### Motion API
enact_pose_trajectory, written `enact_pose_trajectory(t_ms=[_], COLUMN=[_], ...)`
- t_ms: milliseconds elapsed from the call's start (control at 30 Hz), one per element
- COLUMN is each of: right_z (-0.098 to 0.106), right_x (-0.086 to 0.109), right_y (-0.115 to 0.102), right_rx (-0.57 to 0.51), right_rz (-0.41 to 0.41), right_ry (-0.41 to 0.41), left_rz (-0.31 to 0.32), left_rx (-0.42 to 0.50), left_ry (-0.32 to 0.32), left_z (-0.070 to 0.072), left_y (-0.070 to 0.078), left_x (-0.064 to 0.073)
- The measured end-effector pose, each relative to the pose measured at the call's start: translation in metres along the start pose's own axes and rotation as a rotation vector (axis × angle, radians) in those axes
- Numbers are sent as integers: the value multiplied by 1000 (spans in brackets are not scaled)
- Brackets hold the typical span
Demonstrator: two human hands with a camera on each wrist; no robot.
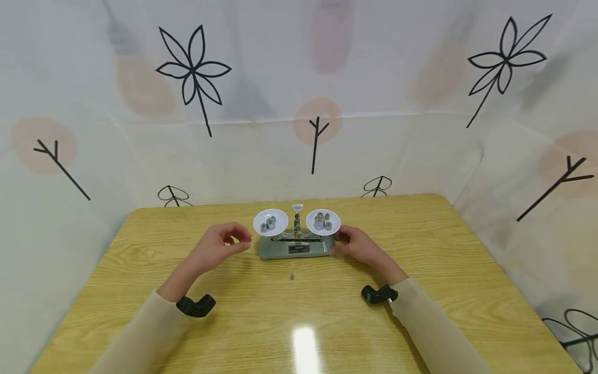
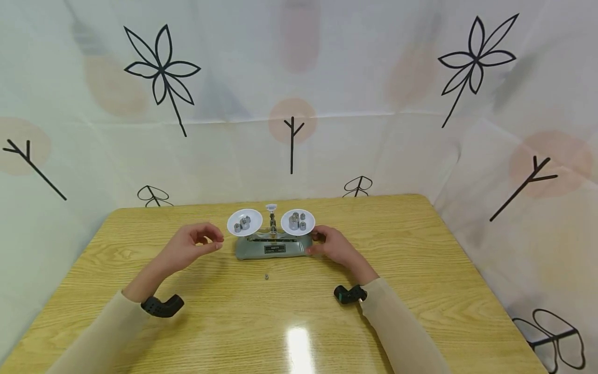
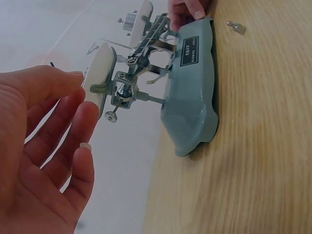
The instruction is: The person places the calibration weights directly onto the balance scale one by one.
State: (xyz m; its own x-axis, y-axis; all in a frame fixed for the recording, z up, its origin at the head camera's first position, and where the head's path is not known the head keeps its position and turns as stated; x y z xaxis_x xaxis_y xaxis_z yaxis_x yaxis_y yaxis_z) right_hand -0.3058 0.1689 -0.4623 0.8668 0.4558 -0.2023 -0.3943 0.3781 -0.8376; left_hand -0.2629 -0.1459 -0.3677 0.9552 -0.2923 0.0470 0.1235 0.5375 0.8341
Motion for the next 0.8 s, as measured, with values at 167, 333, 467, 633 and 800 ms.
enact_pose_trajectory(t_ms=[167, 333, 467, 633, 800], right_z=[0, 0, -1, 0, 0], right_x=[0, -1, -2, -2, -2], right_y=[1, 2, 2, 2, 3], right_rx=[-7, -5, -5, 0, 2], right_rz=[-1, 1, 6, 6, 7], right_ry=[2, 3, 0, 0, 2], left_rz=[2, -10, -27, -34, -41], left_rx=[17, 46, 45, 44, 34], left_ry=[-21, -61, -91, -124, -136], left_z=[-7, -15, -23, -34, -44], left_y=[-14, -16, -14, -16, -19], left_x=[-2, 1, 3, 3, 1])
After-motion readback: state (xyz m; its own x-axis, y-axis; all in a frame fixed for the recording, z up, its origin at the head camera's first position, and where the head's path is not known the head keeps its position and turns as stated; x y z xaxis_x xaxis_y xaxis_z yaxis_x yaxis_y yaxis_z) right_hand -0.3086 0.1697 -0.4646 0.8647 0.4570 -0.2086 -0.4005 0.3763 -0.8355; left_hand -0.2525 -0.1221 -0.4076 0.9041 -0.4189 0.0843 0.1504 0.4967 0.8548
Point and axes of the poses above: each hand's wrist, its own x-axis away from the middle knuckle, its own z-axis out of the back of the hand, y = z × x, the point moved 9 cm from there along -x, towards the middle knuckle, and after that the axes turned 14 degrees about z, right-handed, at the moved point
